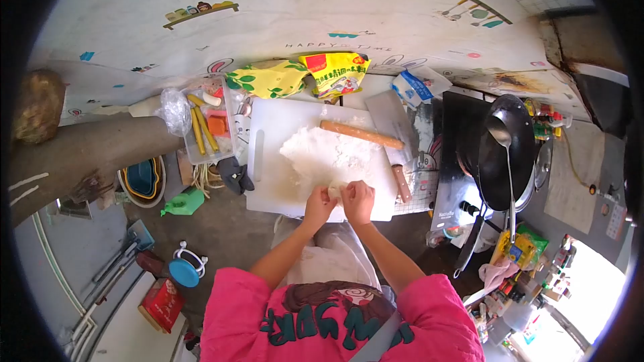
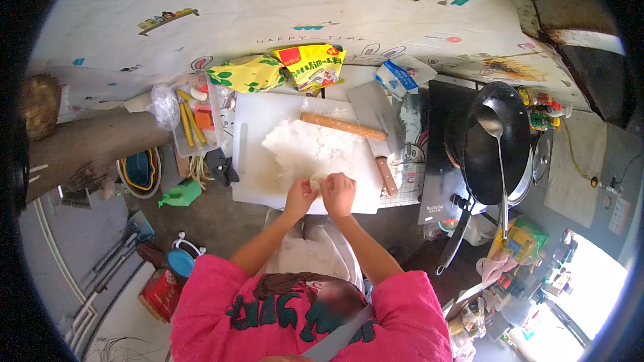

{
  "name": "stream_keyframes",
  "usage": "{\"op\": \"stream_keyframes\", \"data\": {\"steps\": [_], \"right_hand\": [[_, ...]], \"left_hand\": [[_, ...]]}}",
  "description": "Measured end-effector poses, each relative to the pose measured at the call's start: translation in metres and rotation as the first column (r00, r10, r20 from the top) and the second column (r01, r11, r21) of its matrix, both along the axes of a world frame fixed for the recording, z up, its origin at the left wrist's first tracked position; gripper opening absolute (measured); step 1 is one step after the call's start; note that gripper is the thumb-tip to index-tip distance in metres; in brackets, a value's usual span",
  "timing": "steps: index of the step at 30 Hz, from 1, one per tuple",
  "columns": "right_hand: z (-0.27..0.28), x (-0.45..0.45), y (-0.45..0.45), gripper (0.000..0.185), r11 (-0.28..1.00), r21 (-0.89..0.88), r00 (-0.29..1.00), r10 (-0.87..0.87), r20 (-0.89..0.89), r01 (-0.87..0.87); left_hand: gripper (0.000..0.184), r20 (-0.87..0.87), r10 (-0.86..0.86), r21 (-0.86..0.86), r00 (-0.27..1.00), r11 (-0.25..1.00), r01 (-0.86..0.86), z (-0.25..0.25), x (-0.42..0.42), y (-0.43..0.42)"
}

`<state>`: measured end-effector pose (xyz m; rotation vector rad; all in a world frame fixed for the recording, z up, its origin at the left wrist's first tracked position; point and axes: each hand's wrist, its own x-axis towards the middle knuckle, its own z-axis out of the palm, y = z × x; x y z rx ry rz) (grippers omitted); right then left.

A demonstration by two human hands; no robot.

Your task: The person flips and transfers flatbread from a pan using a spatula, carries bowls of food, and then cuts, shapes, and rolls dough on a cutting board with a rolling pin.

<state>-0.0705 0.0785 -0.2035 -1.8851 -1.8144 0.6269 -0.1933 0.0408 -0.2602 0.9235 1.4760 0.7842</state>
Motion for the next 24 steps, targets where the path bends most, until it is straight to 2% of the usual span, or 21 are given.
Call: {"op": "stream_keyframes", "data": {"steps": [2,3,5,6,7,8,9,11,12,15,17,18,19,21,23,24], "right_hand": [[-0.011,-0.006,-0.009,0.019,0.998,0.032,0.999,0.054,0.002,-0.054],[-0.019,-0.007,-0.005,0.022,0.995,0.087,0.997,0.039,0.067,-0.045],[-0.038,-0.006,0.015,0.029,0.981,0.192,0.982,-0.008,0.19,-0.03],[-0.034,-0.007,0.028,0.03,0.984,0.18,0.979,-0.024,0.204,-0.013],[-0.026,-0.007,0.035,0.031,0.986,0.165,0.974,-0.045,0.222,0.008],[-0.02,-0.007,0.04,0.024,0.984,0.176,0.976,-0.049,0.21,0.012],[-0.023,-0.006,0.04,0.02,0.989,0.138,0.981,-0.074,0.181,0.049],[-0.034,-0.004,0.038,0.015,0.991,0.07,0.985,-0.123,0.123,0.115],[-0.033,-0.001,0.035,0.016,0.992,0.005,0.991,-0.129,0.029,0.129],[-0.008,0.005,0.016,0.015,0.95,-0.225,0.961,-0.248,-0.12,0.217],[0.003,-0.004,-0.001,0.014,0.988,-0.067,0.982,-0.143,-0.124,0.136],[-0.003,-0.011,-0.01,0.016,0.989,0.08,0.981,-0.107,-0.163,0.121],[-0.01,-0.013,-0.017,0.023,0.995,0.024,0.991,-0.097,-0.088,0.1],[-0.017,-0.02,-0.009,0.027,0.988,0.142,0.998,-0.066,0.0,0.065],[-0.024,-0.015,0.011,0.027,0.98,0.193,0.996,-0.057,0.064,0.043],[-0.024,-0.012,0.019,0.024,0.986,0.156,0.995,-0.065,0.077,0.053]], "left_hand": [[0.029,0.086,0.011,0.004,0.996,1.0,-0.012,-0.004,-0.001,-0.003],[0.029,0.126,0.017,0.004,0.992,1.0,-0.018,-0.007,-0.001,-0.005],[0.034,0.057,-0.006,0.025,0.998,1.0,0.005,0.002,0.002,-0.013],[0.037,0.022,-0.02,0.039,1.0,0.999,0.02,0.013,0.005,-0.013],[0.045,0.033,-0.067,-0.048,0.997,0.996,0.069,0.025,0.008,-0.016],[0.047,0.103,0.009,-0.062,0.995,0.998,-0.003,0.026,0.017,-0.022],[0.048,0.176,0.088,-0.066,0.98,0.995,-0.078,0.024,0.024,-0.022],[0.047,0.067,0.083,0.011,0.994,0.996,-0.084,0.015,0.026,-0.014],[0.047,0.012,0.087,0.046,0.996,0.995,-0.088,0.014,0.025,-0.009],[0.041,0.19,0.025,-0.056,0.982,0.998,-0.015,0.012,0.003,0.012],[0.039,0.06,-0.13,0.031,0.99,0.991,0.129,0.018,-0.005,0.018],[0.038,-0.015,-0.198,0.066,0.98,0.978,0.199,0.02,-0.009,0.021],[0.038,-0.094,-0.26,0.094,0.961,0.959,0.268,0.021,-0.012,0.023],[0.045,-0.167,-0.23,0.168,0.959,0.952,0.257,0.024,-0.011,0.022],[0.049,-0.244,-0.158,0.226,0.957,0.95,0.215,0.03,-0.006,0.013],[0.054,-0.267,-0.175,0.187,0.948,0.955,0.229,0.03,-0.005,0.002]]}}
